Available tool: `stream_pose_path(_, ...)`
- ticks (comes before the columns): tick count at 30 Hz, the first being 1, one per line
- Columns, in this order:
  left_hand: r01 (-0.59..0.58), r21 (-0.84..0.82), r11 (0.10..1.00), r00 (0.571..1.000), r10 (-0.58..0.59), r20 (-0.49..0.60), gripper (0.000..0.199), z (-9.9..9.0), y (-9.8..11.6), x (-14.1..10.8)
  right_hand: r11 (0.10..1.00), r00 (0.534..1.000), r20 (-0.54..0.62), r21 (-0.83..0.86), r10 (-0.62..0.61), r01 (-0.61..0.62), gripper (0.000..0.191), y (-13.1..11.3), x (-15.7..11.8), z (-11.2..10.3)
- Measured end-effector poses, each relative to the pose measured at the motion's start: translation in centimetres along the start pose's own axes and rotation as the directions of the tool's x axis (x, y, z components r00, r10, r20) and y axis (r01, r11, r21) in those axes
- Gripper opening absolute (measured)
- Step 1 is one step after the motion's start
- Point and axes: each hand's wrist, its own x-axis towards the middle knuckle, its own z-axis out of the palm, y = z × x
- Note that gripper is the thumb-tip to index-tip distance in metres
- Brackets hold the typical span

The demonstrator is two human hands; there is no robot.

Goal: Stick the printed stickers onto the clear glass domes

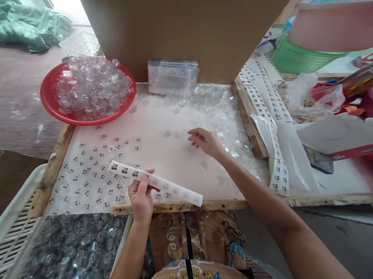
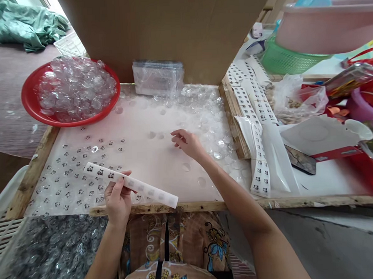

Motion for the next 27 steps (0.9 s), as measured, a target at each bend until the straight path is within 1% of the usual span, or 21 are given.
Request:
stream_pose_path(2,0.002,0.005,1.000,1.000,-0.002,-0.009,0.024,0.1,0.0,0.0,0.998,0.998,0.030,-0.041,0.058,-0.057,0.023,0.1,-0.2,-0.1)
stream_pose_path(5,0.010,0.017,1.000,1.000,-0.010,-0.018,0.025,0.2,0.0,0.0,0.981,0.997,-0.018,-0.177,0.075,-0.077,0.023,0.4,-0.3,-0.4)
stream_pose_path(9,0.011,0.019,1.000,1.000,-0.011,-0.023,0.025,0.1,0.0,-0.1,0.927,0.990,-0.131,-0.376,-0.049,-0.004,0.020,0.8,-0.6,-1.1)
stream_pose_path(11,0.015,0.015,1.000,1.000,-0.015,-0.028,0.025,0.1,0.0,0.0,0.894,0.982,-0.142,-0.446,-0.121,0.046,0.020,0.8,-1.0,-1.1)
stream_pose_path(12,0.018,0.013,1.000,0.999,-0.018,-0.029,0.025,0.1,0.0,0.0,0.883,0.981,-0.122,-0.464,-0.149,0.077,0.021,0.7,-1.2,-0.9)
stream_pose_path(14,0.025,0.011,1.000,0.999,-0.025,-0.030,0.025,0.1,0.0,0.0,0.856,0.979,-0.035,-0.491,-0.202,0.159,0.024,0.5,-1.7,-0.2)
stream_pose_path(16,0.029,0.008,1.000,0.999,-0.029,-0.031,0.025,0.2,0.0,0.0,0.815,0.966,0.059,-0.525,-0.251,0.244,0.024,0.3,-2.1,0.7)
stream_pose_path(18,0.030,0.003,1.000,0.999,-0.030,-0.030,0.024,0.2,0.1,0.0,0.782,0.951,0.121,-0.545,-0.285,0.304,0.022,0.3,-2.5,1.6)
stream_pose_path(20,0.029,0.000,1.000,0.999,-0.029,-0.024,0.024,0.2,0.0,0.0,0.781,0.940,0.145,-0.526,-0.308,0.337,0.021,0.1,-2.9,2.1)
stream_pose_path(21,0.027,0.002,1.000,0.999,-0.027,-0.020,0.024,0.2,0.0,-0.1,0.795,0.938,0.141,-0.500,-0.318,0.344,0.020,-0.2,-3.1,2.2)
stream_pose_path(23,0.020,0.023,1.000,1.000,-0.020,-0.011,0.025,0.1,-0.2,-0.1,0.850,0.944,0.099,-0.412,-0.315,0.327,0.018,-1.2,-3.6,2.2)
stream_pose_path(25,0.015,0.074,0.997,1.000,-0.015,0.004,0.027,0.1,-0.4,-0.1,0.924,0.963,0.078,-0.273,-0.257,0.268,0.018,-2.9,-4.4,2.4)
stream_pose_path(26,0.013,0.110,0.994,1.000,-0.014,0.012,0.028,0.0,-0.4,-0.1,0.953,0.970,0.111,-0.190,-0.218,0.236,0.020,-4.0,-4.9,2.6)
stream_pose_path(27,0.014,0.148,0.989,1.000,-0.017,0.023,0.030,0.0,-0.5,-0.1,0.972,0.967,0.173,-0.106,-0.188,0.208,0.023,-5.0,-5.4,2.9)
